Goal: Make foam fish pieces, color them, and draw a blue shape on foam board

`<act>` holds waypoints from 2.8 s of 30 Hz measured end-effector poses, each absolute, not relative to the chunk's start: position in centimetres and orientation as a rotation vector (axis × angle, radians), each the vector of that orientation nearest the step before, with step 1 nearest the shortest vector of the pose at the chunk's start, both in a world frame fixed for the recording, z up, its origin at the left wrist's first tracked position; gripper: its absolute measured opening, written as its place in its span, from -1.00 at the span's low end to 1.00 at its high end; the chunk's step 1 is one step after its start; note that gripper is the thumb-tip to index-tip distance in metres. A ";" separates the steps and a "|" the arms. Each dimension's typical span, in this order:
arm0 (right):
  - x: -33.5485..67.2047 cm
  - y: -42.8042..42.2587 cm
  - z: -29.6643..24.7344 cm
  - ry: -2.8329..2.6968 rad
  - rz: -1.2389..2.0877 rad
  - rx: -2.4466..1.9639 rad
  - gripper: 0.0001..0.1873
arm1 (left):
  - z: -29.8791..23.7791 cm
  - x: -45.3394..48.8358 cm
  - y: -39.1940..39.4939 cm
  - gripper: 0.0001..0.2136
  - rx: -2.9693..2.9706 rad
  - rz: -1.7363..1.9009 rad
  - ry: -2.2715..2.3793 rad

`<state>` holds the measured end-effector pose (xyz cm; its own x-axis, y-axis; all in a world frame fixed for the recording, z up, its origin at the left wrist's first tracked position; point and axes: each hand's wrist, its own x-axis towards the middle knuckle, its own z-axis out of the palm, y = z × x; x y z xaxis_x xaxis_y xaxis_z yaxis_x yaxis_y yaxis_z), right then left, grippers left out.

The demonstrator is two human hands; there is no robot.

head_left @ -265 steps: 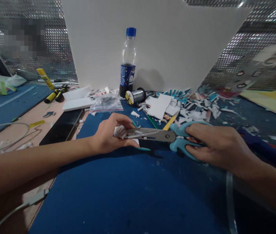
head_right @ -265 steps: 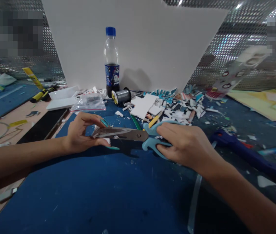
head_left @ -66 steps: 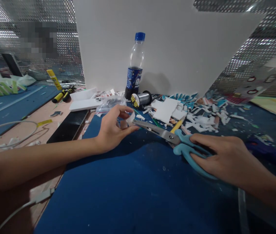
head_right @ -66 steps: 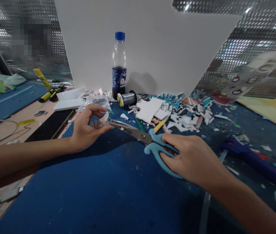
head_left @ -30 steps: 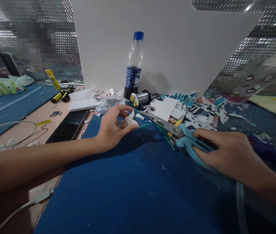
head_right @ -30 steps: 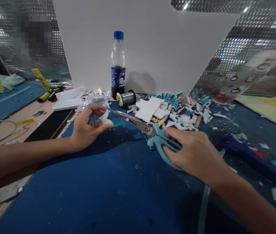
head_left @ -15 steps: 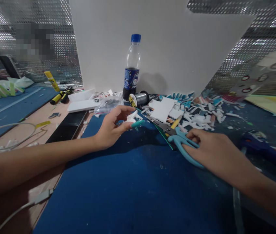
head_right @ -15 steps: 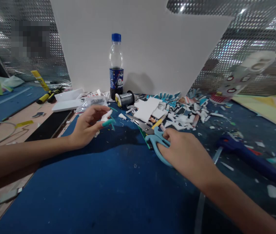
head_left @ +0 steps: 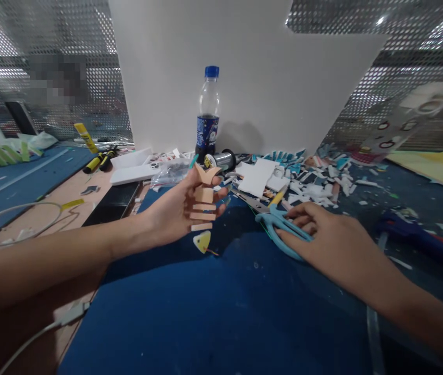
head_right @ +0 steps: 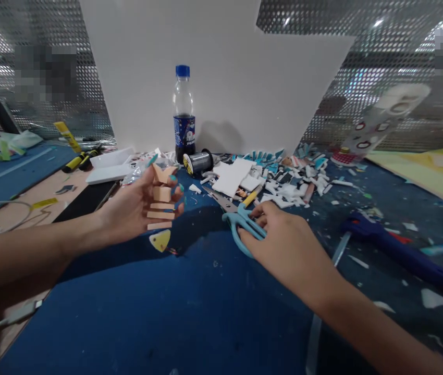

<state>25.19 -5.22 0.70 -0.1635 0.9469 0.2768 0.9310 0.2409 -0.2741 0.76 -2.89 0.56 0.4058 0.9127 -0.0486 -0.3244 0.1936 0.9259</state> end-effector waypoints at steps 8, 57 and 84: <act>25.3 -5.3 -0.3 -2.078 0.063 -1.624 -0.78 | -0.4 1.1 -3.5 -0.57 1.053 0.910 0.730; 27.0 -3.9 -0.7 -1.790 -0.162 -1.984 -0.76 | -1.8 1.8 -9.5 -0.26 2.718 -0.053 0.760; 36.9 3.6 -1.9 -1.883 -0.241 -2.153 -0.71 | -3.0 1.7 -8.4 -0.46 2.906 0.339 0.688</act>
